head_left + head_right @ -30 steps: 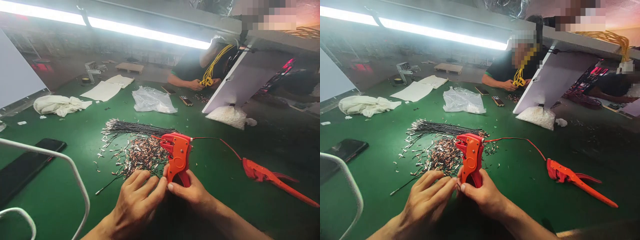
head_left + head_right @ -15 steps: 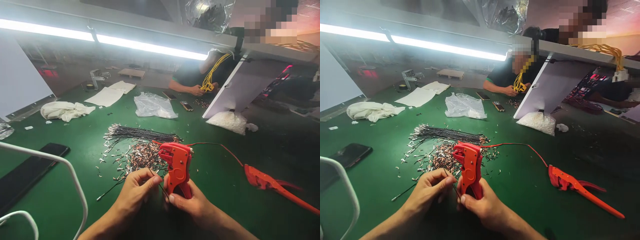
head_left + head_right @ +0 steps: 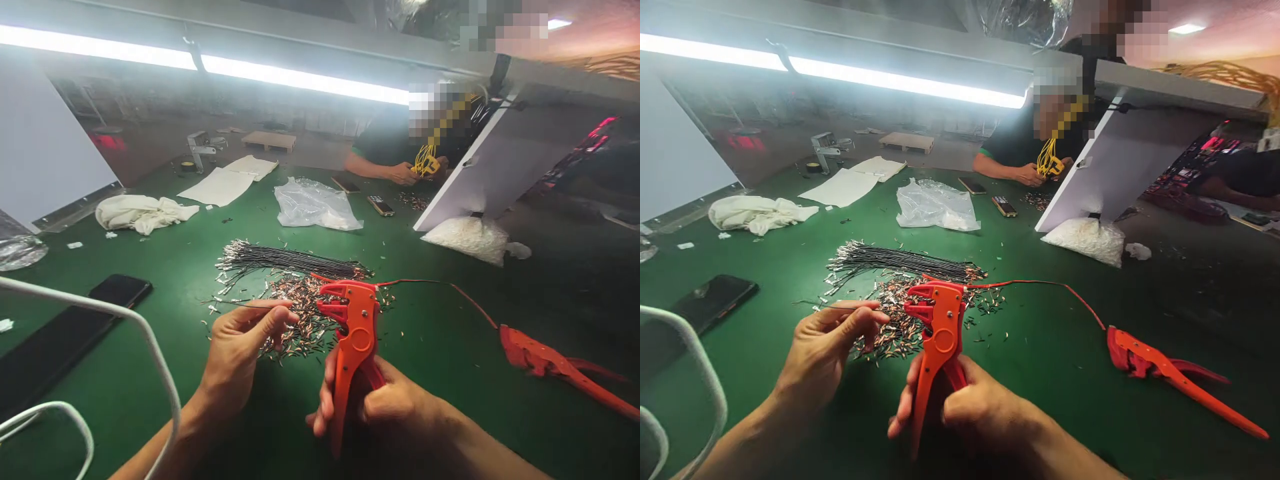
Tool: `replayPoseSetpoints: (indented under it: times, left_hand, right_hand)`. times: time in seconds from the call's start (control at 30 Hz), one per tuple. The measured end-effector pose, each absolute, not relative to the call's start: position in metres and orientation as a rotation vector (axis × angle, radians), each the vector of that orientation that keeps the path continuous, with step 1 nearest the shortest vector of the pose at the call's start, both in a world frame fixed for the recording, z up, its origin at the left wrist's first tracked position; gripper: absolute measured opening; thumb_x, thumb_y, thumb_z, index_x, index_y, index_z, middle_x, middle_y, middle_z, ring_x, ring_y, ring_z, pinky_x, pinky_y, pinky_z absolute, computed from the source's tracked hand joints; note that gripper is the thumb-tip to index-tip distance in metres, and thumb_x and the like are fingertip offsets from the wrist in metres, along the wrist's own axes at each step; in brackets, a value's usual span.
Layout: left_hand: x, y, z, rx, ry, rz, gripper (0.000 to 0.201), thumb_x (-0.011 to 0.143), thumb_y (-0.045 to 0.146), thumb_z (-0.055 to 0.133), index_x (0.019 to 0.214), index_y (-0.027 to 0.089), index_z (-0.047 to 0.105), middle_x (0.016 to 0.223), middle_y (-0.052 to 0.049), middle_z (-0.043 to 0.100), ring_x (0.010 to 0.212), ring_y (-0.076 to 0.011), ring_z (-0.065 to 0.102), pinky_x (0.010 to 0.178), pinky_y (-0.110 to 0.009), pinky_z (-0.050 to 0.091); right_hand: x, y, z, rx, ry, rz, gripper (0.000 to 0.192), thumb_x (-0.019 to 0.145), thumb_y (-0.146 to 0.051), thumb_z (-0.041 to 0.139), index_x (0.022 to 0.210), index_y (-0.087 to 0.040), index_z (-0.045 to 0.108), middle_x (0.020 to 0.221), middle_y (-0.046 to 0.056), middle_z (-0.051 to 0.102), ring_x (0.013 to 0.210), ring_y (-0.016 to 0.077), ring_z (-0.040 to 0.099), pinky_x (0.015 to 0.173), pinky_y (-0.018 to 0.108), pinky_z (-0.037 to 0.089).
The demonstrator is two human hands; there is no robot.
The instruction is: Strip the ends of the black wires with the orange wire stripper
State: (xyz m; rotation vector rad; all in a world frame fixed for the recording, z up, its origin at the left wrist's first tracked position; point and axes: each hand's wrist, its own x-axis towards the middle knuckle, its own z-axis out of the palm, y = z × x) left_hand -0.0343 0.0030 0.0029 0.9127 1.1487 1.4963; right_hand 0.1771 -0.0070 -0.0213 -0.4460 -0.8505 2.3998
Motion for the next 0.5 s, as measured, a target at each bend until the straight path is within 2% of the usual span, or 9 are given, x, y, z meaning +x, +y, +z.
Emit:
replayPoseSetpoints:
  times: [0.1,0.17,0.33,0.5]
  left_hand:
    - [-0.031,0.001,-0.005,1.383,1.305,1.644,0.009,0.076,0.025,0.076,0.084,0.021,0.078,0.073,-0.002,0.072,0.061,-0.0105,0.058,0.054,-0.021,0.048]
    - [-0.025,-0.001,-0.010,1.616,1.320,1.702,0.012,0.078,0.017,0.073,0.087,0.023,0.077,0.074,-0.001,0.072,0.065,-0.0117,0.061,0.059,-0.022,0.049]
    - [-0.010,-0.008,-0.015,1.909,1.225,1.629,0.014,0.082,0.011,0.067,0.089,0.020,0.073,0.065,0.000,0.069,0.053,-0.0104,0.055,0.053,-0.022,0.045]
    - [-0.005,-0.013,-0.014,2.161,1.003,1.499,0.013,0.084,0.011,0.066,0.091,0.020,0.071,0.060,0.000,0.065,0.051,-0.0096,0.051,0.051,-0.021,0.041]
  right_hand:
    - [0.177,-0.007,-0.017,-0.475,-0.882,2.342,0.054,0.054,-0.004,0.054,0.106,-0.015,0.062,0.099,0.009,0.073,0.098,0.0279,0.070,0.086,0.042,0.051]
    - [0.178,-0.005,-0.012,-0.525,-0.887,2.296,0.053,0.056,-0.003,0.053,0.107,-0.016,0.063,0.104,0.009,0.074,0.102,0.0281,0.069,0.086,0.040,0.052]
    - [0.185,0.006,-0.008,-0.612,-0.747,2.161,0.058,0.061,0.002,0.051,0.113,-0.022,0.062,0.108,0.004,0.074,0.109,0.0247,0.067,0.106,0.046,0.040]
    - [0.189,0.016,-0.015,-0.727,-0.626,2.018,0.058,0.061,0.003,0.053,0.111,-0.024,0.061,0.105,0.001,0.075,0.105,0.0210,0.068,0.107,0.044,0.037]
